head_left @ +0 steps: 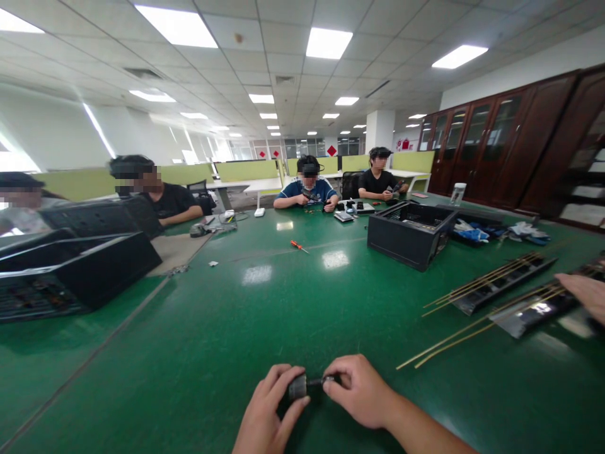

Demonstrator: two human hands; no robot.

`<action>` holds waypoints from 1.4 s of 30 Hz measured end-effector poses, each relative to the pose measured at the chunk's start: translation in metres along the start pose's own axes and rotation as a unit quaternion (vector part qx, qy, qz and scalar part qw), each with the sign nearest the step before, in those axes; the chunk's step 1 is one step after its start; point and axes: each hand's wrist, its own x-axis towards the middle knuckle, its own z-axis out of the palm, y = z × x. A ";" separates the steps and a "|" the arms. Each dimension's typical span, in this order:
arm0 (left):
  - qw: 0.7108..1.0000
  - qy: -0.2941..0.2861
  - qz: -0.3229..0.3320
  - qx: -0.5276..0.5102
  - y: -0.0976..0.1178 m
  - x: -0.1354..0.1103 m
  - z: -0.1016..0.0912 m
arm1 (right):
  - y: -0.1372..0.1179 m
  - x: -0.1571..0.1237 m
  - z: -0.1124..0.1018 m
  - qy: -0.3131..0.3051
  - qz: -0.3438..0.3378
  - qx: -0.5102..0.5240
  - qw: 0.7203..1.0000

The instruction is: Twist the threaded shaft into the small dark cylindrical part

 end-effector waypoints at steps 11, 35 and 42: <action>1.000 0.004 -0.001 0.005 0.000 0.001 0.000 | -0.003 -0.001 -0.001 0.006 -0.001 0.025 1.000; 0.999 0.014 -0.022 -0.025 -0.002 0.005 -0.001 | 0.006 0.001 -0.002 0.016 0.022 0.063 0.998; 0.999 0.022 -0.020 -0.033 -0.001 0.006 -0.001 | 0.010 0.001 -0.003 0.015 0.023 0.070 0.997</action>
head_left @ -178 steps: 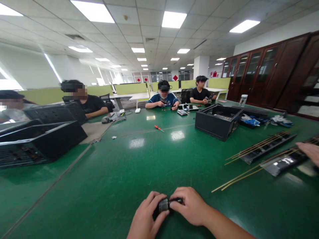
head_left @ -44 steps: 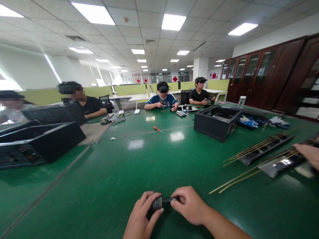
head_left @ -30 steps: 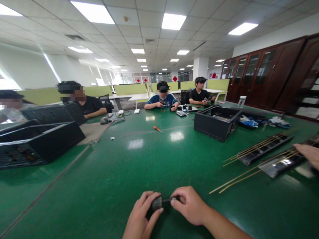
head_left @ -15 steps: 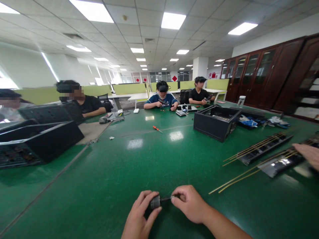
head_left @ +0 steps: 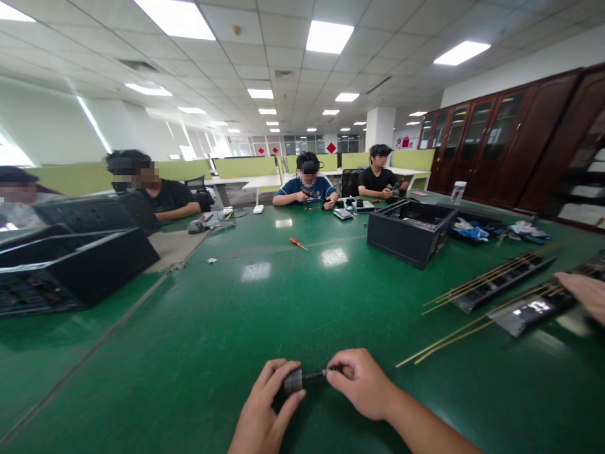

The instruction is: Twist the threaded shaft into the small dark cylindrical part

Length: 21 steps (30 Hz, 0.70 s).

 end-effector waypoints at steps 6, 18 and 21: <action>1.000 -0.010 -0.007 -0.008 -0.001 -0.001 0.000 | 0.006 0.000 -0.001 -0.001 0.005 0.017 1.000; 1.000 -0.012 -0.010 -0.017 0.000 0.000 0.000 | 0.006 0.000 -0.002 0.007 -0.008 0.026 1.000; 1.000 -0.019 -0.015 -0.017 0.000 0.000 0.001 | 0.004 0.000 -0.004 0.009 -0.009 0.019 1.000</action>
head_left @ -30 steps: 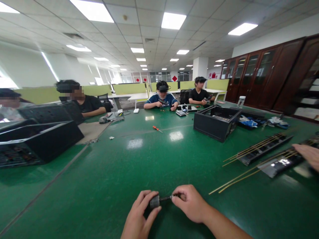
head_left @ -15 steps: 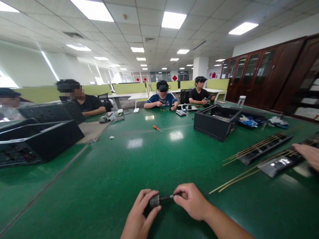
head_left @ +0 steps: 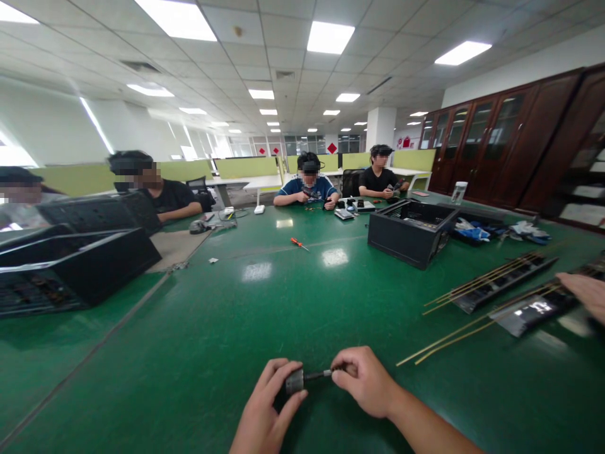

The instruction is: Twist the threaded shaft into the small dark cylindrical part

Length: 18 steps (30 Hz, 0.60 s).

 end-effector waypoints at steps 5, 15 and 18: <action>0.999 0.035 -0.005 -0.023 0.003 0.002 -0.002 | -0.002 -0.001 0.000 -0.003 0.000 -0.015 1.000; 0.988 0.058 -0.122 -0.080 -0.004 0.008 -0.009 | -0.004 -0.001 0.003 0.004 -0.012 -0.039 0.999; 0.984 0.056 -0.102 -0.134 0.001 0.006 -0.008 | -0.002 -0.001 0.003 -0.002 -0.017 -0.056 0.998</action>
